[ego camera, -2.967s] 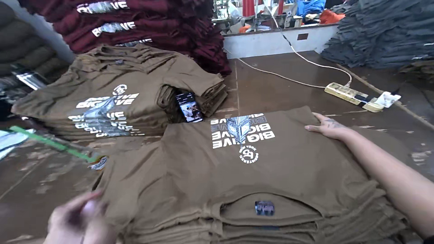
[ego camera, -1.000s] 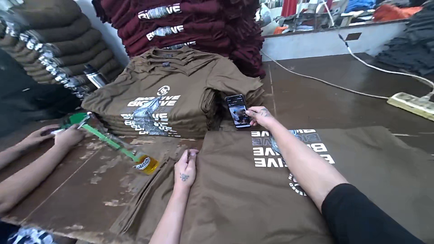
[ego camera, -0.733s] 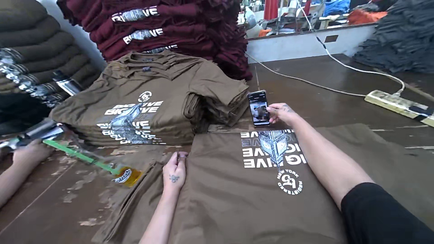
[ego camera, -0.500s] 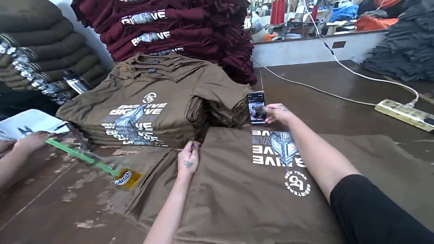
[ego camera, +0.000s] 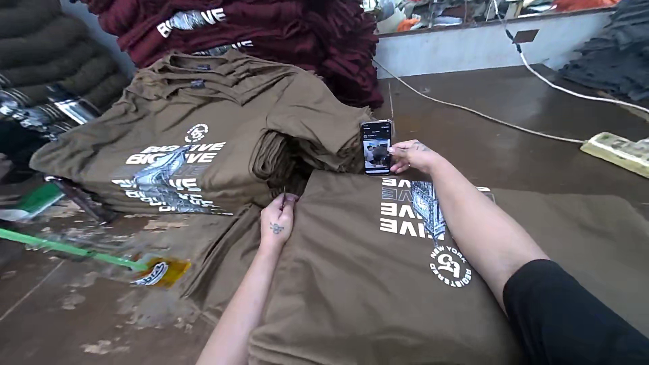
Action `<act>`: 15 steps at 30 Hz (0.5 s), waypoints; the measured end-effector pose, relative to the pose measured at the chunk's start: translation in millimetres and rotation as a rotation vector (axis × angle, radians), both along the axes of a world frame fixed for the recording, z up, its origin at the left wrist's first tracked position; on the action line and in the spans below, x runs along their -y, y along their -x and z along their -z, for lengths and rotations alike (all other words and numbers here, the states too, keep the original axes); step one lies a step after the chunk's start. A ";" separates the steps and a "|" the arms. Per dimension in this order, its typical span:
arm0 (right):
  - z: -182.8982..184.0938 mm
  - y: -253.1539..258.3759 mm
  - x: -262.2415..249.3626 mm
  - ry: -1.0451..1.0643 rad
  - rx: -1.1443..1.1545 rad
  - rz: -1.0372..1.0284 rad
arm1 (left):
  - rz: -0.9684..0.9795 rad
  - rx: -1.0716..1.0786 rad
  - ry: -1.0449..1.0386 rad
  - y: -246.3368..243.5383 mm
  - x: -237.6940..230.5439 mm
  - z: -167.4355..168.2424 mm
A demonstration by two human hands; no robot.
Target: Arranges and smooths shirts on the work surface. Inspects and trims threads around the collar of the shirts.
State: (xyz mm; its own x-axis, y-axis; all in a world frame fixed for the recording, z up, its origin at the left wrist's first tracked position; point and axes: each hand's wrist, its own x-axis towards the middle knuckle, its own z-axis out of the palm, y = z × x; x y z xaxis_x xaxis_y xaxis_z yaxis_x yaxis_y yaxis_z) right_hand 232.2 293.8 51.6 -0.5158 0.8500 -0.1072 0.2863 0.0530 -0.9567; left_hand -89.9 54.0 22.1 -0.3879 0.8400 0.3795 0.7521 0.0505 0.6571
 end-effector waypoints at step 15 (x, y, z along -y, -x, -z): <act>-4.2 5.6 -0.6 -0.027 -0.044 0.086 | -0.019 0.034 0.028 -6.8 8.0 -6.2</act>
State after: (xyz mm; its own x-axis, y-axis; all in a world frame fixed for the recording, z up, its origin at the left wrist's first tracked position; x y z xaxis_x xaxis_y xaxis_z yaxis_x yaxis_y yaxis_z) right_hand 226.5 294.4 55.8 -0.4444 0.8937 -0.0621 0.2482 0.0563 -0.9671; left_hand -83.1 46.0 28.4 -0.4161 0.8427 0.3417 0.7278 0.0833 0.6807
